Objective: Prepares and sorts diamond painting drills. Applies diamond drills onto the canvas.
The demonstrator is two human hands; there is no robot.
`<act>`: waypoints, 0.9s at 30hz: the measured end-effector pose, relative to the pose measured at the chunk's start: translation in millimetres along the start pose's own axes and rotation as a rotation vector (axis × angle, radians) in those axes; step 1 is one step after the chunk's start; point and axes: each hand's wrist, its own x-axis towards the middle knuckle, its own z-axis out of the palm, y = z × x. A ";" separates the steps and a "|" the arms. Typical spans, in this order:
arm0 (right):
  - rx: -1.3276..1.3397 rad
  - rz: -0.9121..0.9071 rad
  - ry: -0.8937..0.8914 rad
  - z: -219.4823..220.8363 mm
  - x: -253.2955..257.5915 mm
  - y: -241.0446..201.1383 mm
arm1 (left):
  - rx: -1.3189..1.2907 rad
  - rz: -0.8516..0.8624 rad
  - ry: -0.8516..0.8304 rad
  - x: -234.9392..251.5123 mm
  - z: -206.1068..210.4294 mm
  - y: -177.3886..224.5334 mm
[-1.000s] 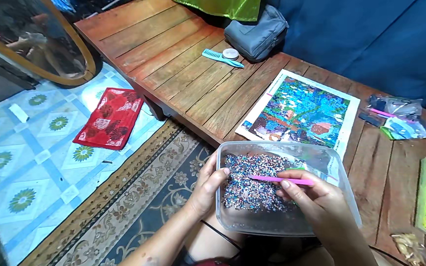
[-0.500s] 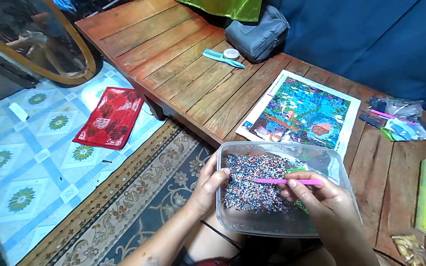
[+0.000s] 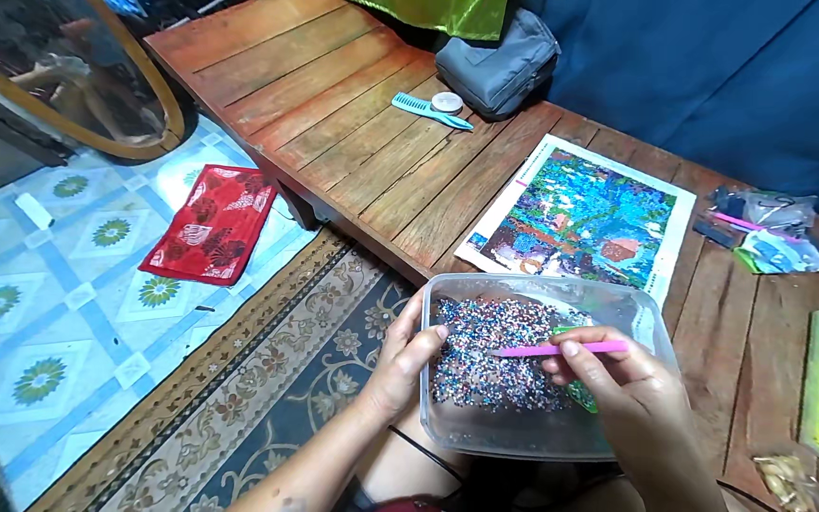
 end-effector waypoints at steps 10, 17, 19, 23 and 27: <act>-0.078 -0.012 -0.061 0.5 -0.5 4.3 | 0.000 -0.005 -0.009 -0.2 -1.2 -1.5; -0.062 0.004 -0.057 -0.2 -1.3 4.6 | -0.002 0.006 -0.015 0.2 -1.0 -1.4; -0.055 0.012 -0.060 -0.6 -1.4 4.4 | 0.003 0.001 -0.009 0.3 -0.8 -1.3; -0.041 0.027 -0.071 -1.1 -1.7 4.5 | 0.004 -0.013 -0.005 0.3 -0.5 -0.6; -0.024 0.045 -0.067 -1.1 -2.8 4.7 | 0.004 -0.010 -0.008 0.2 -0.3 0.2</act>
